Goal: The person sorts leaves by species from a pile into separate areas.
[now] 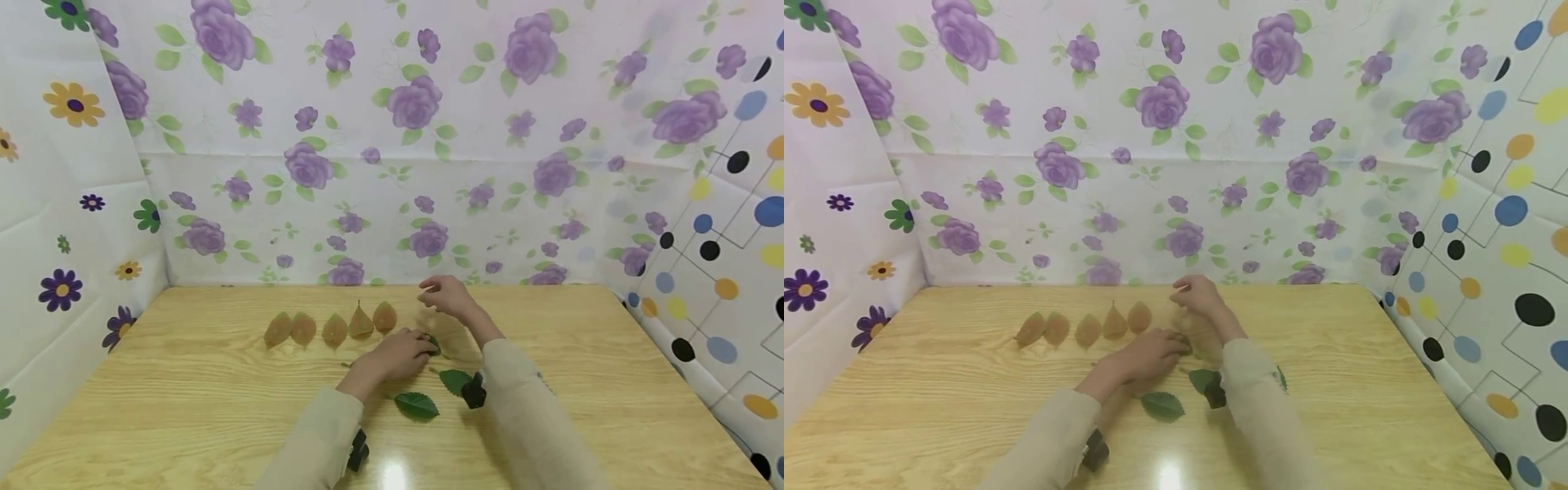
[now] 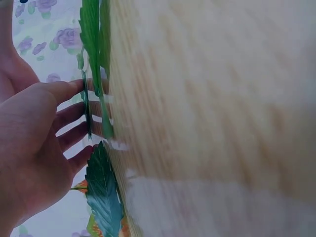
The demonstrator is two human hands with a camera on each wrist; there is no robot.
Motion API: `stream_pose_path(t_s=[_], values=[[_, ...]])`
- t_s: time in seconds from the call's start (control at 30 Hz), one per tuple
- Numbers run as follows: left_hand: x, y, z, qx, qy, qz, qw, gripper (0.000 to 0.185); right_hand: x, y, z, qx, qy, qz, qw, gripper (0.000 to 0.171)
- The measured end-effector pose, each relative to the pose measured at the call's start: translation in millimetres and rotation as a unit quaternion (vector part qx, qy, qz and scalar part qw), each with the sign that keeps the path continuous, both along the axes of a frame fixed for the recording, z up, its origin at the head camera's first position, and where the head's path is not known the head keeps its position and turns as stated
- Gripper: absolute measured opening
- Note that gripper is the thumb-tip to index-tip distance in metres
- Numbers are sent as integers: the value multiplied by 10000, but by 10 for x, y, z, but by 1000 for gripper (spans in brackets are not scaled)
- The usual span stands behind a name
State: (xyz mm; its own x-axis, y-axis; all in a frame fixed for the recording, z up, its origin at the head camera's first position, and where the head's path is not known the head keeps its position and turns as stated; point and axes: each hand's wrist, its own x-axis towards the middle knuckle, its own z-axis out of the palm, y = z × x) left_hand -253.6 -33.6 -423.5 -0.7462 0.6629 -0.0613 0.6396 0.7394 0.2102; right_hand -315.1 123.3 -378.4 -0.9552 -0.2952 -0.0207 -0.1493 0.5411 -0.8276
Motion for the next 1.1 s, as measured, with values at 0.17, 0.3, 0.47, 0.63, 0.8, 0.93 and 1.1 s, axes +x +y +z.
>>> stream_pose_path(t_s=[0.17,0.3,0.47,0.63,0.8,0.93,1.1], values=[[-15,-13,-24,208,144,-73,9997,30,61,198,116,269,305,345,9986,35],[-2,-10,-11,367,211,-107,9990,29,205,347,141,317,532,569,9965,33],[34,11,20,384,435,-48,9983,26,514,542,79,532,869,891,9908,32],[70,61,35,448,877,33,9951,21,787,782,16,907,1103,932,9854,29],[76,98,23,710,1334,-47,9885,15,973,1074,-60,1200,1195,770,9826,30],[33,109,-16,776,1512,-50,9854,10,1079,1316,-140,1376,1255,744,9797,29],[-1,123,-15,644,1531,-89,9861,8,1170,1547,-258,1480,1183,851,9782,28]])
